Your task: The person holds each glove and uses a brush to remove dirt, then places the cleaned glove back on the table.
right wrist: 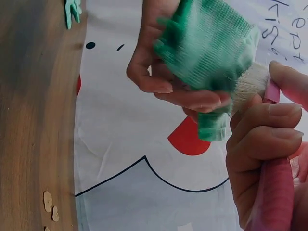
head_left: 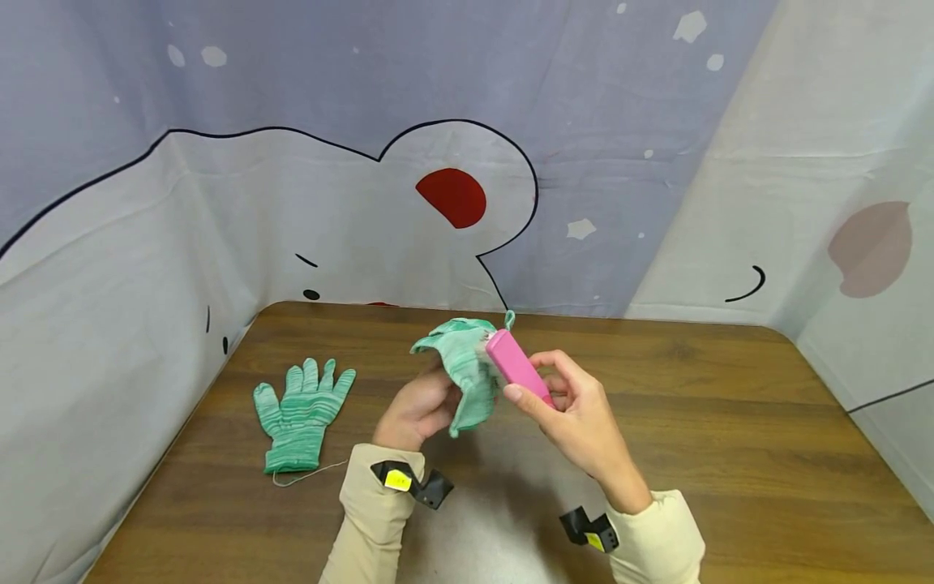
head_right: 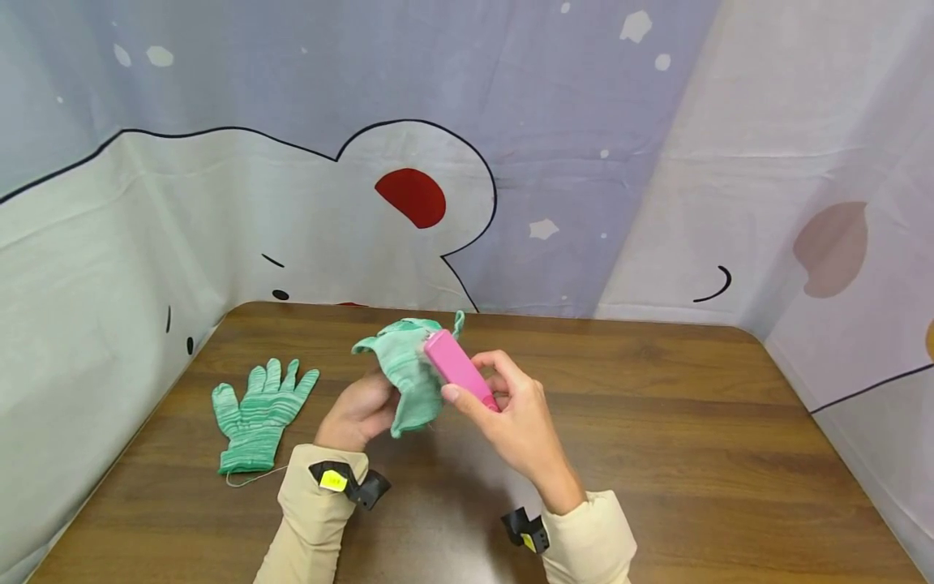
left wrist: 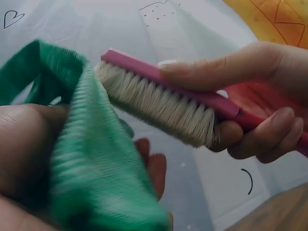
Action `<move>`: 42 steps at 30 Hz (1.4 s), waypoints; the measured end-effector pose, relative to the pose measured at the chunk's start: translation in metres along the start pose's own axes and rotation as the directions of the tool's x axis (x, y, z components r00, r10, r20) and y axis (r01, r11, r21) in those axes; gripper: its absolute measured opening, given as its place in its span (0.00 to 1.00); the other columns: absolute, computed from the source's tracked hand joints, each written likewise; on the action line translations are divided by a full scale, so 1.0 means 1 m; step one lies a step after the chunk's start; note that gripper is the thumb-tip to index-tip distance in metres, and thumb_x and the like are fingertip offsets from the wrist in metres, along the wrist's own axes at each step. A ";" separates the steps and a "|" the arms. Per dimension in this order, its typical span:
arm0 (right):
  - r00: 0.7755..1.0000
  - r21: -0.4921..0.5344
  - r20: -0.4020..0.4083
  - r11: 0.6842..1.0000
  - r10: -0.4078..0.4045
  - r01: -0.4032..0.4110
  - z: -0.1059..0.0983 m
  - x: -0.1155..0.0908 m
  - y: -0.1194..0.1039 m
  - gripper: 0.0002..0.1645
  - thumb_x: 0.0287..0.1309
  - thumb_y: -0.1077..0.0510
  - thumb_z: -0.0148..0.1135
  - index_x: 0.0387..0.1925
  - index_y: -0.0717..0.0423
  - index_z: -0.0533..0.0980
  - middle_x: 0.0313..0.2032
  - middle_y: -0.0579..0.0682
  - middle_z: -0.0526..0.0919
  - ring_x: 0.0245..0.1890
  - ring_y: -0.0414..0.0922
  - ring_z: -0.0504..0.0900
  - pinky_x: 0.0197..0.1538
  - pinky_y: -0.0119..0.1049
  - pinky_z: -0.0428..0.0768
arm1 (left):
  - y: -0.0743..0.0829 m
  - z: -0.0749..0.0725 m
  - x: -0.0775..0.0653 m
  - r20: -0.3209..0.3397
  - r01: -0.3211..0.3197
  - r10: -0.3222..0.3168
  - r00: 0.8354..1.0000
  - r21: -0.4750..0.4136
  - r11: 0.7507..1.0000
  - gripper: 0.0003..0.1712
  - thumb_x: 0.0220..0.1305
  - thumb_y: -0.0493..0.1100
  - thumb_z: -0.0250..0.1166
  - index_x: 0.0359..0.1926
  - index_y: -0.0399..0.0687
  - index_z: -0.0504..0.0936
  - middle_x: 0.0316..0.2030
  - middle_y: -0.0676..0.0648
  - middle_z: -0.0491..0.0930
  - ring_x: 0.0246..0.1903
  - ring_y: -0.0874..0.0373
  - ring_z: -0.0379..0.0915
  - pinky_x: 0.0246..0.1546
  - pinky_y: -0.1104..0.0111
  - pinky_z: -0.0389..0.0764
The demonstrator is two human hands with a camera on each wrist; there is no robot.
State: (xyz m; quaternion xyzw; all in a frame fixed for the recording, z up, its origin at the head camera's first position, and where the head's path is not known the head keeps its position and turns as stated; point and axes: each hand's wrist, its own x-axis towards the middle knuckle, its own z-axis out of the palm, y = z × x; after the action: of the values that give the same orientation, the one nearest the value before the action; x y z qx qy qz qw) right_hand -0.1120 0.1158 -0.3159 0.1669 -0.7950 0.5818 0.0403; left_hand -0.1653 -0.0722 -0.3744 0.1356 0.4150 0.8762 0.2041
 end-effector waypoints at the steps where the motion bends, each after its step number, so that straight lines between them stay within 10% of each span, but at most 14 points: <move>1: 1.000 -0.001 0.000 1.000 0.000 0.000 0.000 0.000 0.000 0.17 0.51 0.61 0.66 0.42 0.56 0.72 0.24 0.60 0.80 0.16 0.41 0.75 0.18 0.32 0.72 | 0.001 0.000 -0.001 -0.006 0.001 -0.001 1.000 -0.003 1.000 0.05 0.65 0.40 0.55 0.40 0.56 0.73 0.33 0.53 0.78 0.33 0.61 0.75 0.37 0.66 0.77; 28: 1.000 0.074 0.000 0.997 0.009 -0.009 -0.003 0.000 -0.001 0.16 0.51 0.64 0.65 0.42 0.59 0.71 0.20 0.55 0.76 0.12 0.38 0.68 0.14 0.30 0.68 | 0.003 -0.001 0.002 0.191 -0.085 0.113 0.975 -0.145 0.986 0.08 0.65 0.39 0.54 0.40 0.50 0.80 0.35 0.51 0.80 0.34 0.60 0.76 0.36 0.67 0.76; 37: 1.000 0.105 -0.004 0.994 0.026 -0.025 -0.005 0.000 -0.001 0.16 0.51 0.64 0.65 0.42 0.60 0.71 0.19 0.54 0.75 0.11 0.37 0.66 0.12 0.29 0.66 | 0.004 0.003 0.004 -0.039 -0.162 0.157 0.987 -0.173 0.972 0.24 0.62 0.22 0.38 0.35 0.44 0.80 0.32 0.50 0.80 0.31 0.59 0.78 0.35 0.69 0.78; 42: 0.999 0.106 -0.018 0.994 0.029 -0.027 -0.007 0.001 0.000 0.16 0.51 0.64 0.65 0.41 0.60 0.71 0.20 0.54 0.76 0.11 0.37 0.66 0.12 0.30 0.66 | 0.003 0.006 0.009 -0.258 -0.181 0.151 0.954 -0.093 0.979 0.22 0.56 0.19 0.45 0.25 0.45 0.79 0.27 0.52 0.76 0.28 0.63 0.72 0.33 0.74 0.75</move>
State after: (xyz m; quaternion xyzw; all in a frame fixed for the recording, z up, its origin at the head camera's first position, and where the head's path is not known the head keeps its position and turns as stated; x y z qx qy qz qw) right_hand -0.1138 0.1219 -0.3133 0.1519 -0.7648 0.6254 0.0312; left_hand -0.1715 -0.0663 -0.3677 0.0466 0.3729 0.9229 0.0834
